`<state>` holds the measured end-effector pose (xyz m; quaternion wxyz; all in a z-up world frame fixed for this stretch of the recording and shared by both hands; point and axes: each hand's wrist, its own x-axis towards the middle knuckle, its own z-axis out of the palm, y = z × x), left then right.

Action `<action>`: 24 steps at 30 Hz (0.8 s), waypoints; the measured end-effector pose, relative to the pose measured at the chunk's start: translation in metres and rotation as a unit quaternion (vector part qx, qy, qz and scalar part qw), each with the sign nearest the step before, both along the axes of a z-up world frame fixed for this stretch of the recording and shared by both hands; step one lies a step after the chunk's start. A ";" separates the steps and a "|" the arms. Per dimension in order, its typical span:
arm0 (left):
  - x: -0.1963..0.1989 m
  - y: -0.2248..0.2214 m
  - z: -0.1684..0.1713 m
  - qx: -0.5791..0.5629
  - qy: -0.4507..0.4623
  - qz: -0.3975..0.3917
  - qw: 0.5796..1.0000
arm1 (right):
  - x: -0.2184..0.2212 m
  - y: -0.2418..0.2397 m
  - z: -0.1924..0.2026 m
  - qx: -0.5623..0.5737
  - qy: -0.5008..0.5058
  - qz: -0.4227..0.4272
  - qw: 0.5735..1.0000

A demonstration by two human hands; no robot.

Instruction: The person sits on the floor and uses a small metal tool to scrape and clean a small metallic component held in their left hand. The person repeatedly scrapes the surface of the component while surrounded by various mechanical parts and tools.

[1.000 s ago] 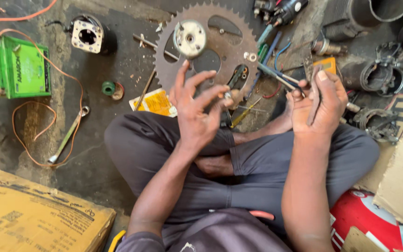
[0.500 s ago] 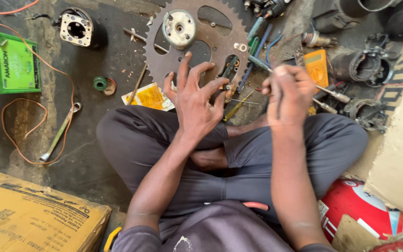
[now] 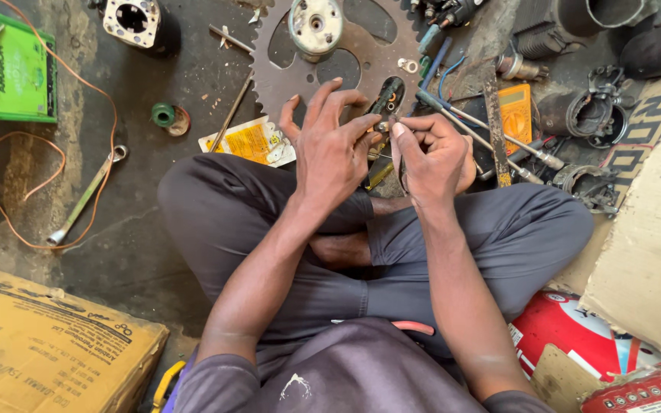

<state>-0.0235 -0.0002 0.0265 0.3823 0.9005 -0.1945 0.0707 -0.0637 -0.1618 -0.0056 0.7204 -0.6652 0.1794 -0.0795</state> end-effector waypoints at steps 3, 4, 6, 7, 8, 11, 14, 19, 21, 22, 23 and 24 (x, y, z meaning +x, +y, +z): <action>0.000 0.001 0.000 -0.003 -0.008 0.000 1.000 | -0.003 -0.001 -0.004 0.000 0.001 -0.001 1.000; 0.000 0.001 0.000 -0.003 -0.009 -0.003 1.000 | -0.003 -0.001 -0.004 -0.010 0.000 -0.003 1.000; 0.001 0.002 0.001 -0.003 -0.012 -0.010 1.000 | -0.003 -0.001 -0.005 -0.030 -0.001 -0.008 1.000; 0.002 0.002 0.001 -0.006 -0.011 -0.012 1.000 | -0.003 -0.001 -0.004 -0.023 0.004 -0.009 1.000; 0.003 0.003 0.002 -0.010 -0.011 -0.014 1.000 | -0.002 -0.001 -0.004 -0.016 0.009 -0.010 1.000; 0.005 0.004 0.003 -0.015 -0.010 -0.022 1.000 | 0.000 -0.001 -0.003 0.014 0.018 -0.008 1.000; 0.007 0.005 0.003 -0.024 -0.001 -0.033 0.999 | 0.001 -0.001 -0.004 0.029 0.019 0.003 0.999; 0.006 0.003 -0.003 -0.018 -0.018 -0.020 0.999 | 0.000 -0.009 -0.002 0.094 0.003 0.011 0.996; 0.006 0.004 -0.005 -0.026 -0.023 -0.022 0.999 | -0.002 -0.016 0.002 0.128 -0.024 0.007 0.991; 0.006 0.004 -0.006 -0.030 -0.025 -0.023 0.999 | -0.003 -0.020 0.006 0.128 -0.034 0.005 0.991; 0.005 0.005 -0.006 -0.034 -0.027 -0.023 0.999 | -0.005 -0.023 0.010 0.128 -0.044 0.004 0.991; 0.005 0.005 -0.007 -0.038 -0.028 -0.024 0.999 | -0.007 -0.027 0.014 0.128 -0.054 0.002 0.990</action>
